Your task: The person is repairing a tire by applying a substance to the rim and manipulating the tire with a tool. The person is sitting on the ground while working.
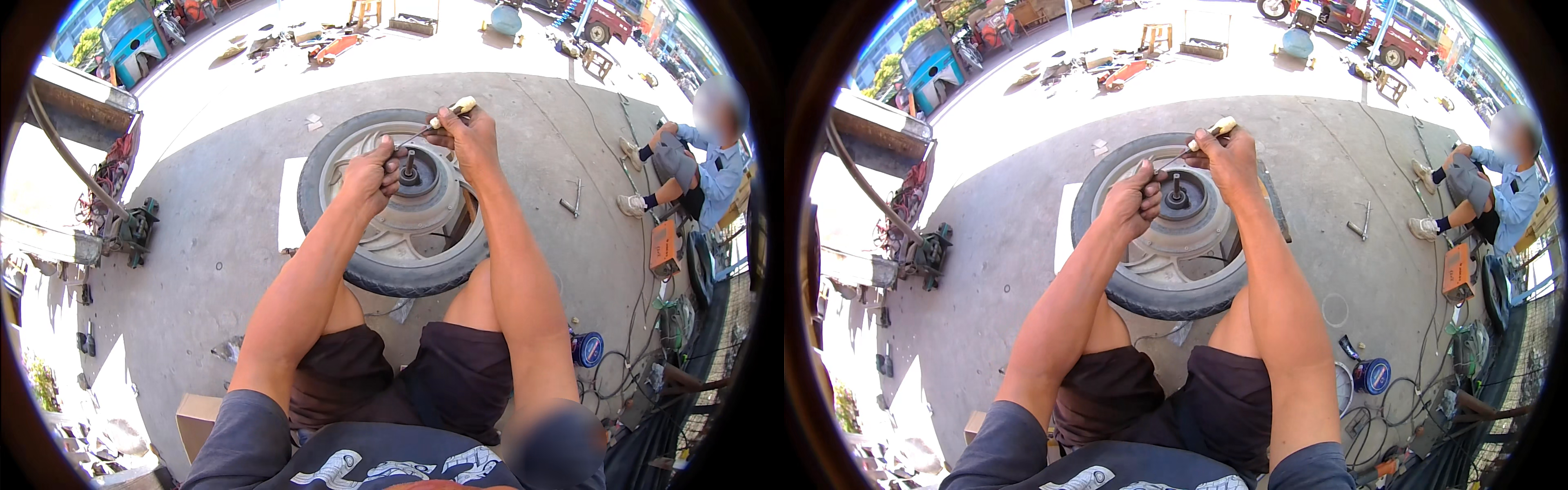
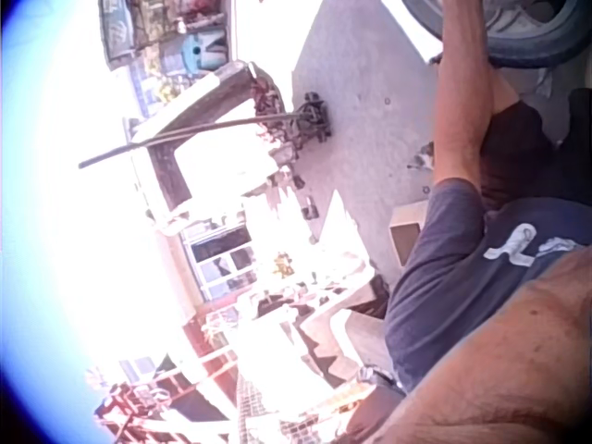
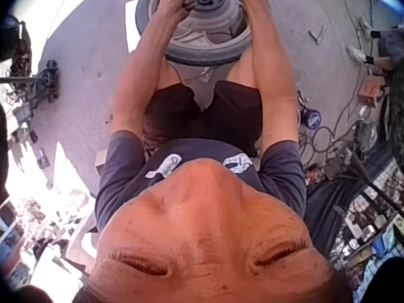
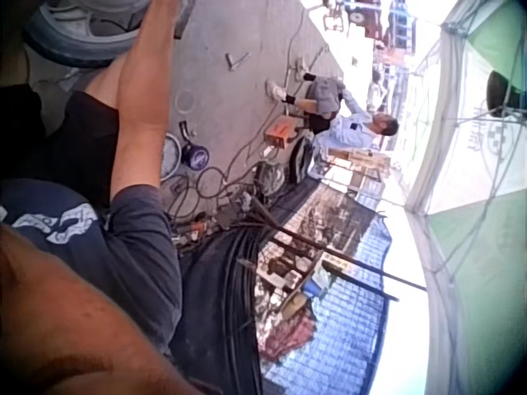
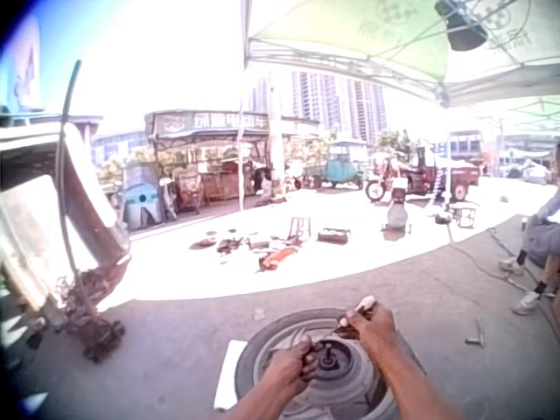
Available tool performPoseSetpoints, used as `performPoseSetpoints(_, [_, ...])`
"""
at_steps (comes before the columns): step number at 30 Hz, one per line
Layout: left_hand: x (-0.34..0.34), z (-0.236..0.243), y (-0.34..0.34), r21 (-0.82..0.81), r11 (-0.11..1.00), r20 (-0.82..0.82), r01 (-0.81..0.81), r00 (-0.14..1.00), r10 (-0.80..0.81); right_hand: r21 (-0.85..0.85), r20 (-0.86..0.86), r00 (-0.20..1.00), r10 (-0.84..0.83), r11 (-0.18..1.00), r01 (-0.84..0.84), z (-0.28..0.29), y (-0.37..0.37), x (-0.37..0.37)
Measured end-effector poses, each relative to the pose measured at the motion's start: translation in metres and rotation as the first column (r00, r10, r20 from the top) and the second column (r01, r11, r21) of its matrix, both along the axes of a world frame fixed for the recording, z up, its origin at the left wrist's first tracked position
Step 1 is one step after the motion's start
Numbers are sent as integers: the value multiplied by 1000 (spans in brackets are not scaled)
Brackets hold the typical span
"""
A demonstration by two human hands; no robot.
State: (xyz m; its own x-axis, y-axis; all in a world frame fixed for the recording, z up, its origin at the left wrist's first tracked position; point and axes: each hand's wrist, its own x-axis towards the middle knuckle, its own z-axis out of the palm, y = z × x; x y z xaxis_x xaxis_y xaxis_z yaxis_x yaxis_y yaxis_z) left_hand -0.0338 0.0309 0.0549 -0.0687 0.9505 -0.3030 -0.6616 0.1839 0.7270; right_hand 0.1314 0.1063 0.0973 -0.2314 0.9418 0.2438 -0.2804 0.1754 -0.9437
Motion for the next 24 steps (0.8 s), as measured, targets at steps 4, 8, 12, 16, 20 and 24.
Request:
performPoseSetpoints(4, [0,1,0,-2,1000,27,-20,999,20,6,15,1000,-11,1000,11,2,-2,-4])
performPoseSetpoints(8, [-2,-2,0,-11,999,105,-42,994,43,41,18,1000,-16,999,15,3,-4,-8])
performPoseSetpoints(12, [-1,-2,-2,65,992,52,-107,993,103,99,44,999,-18,995,14,7,-13,-13])
performPoseSetpoints(16, [3,-2,-2,112,982,-22,-153,987,156,89,31,999,18,996,-21,5,-13,-13])
performPoseSetpoints(20, [-4,-1,-3,98,986,54,-137,990,133,27,-27,998,48,999,-47,7,-19,-18])
performPoseSetpoints(24, [2,0,-3,186,980,53,-63,997,54,-56,-65,984,164,984,-167,5,-16,-14])
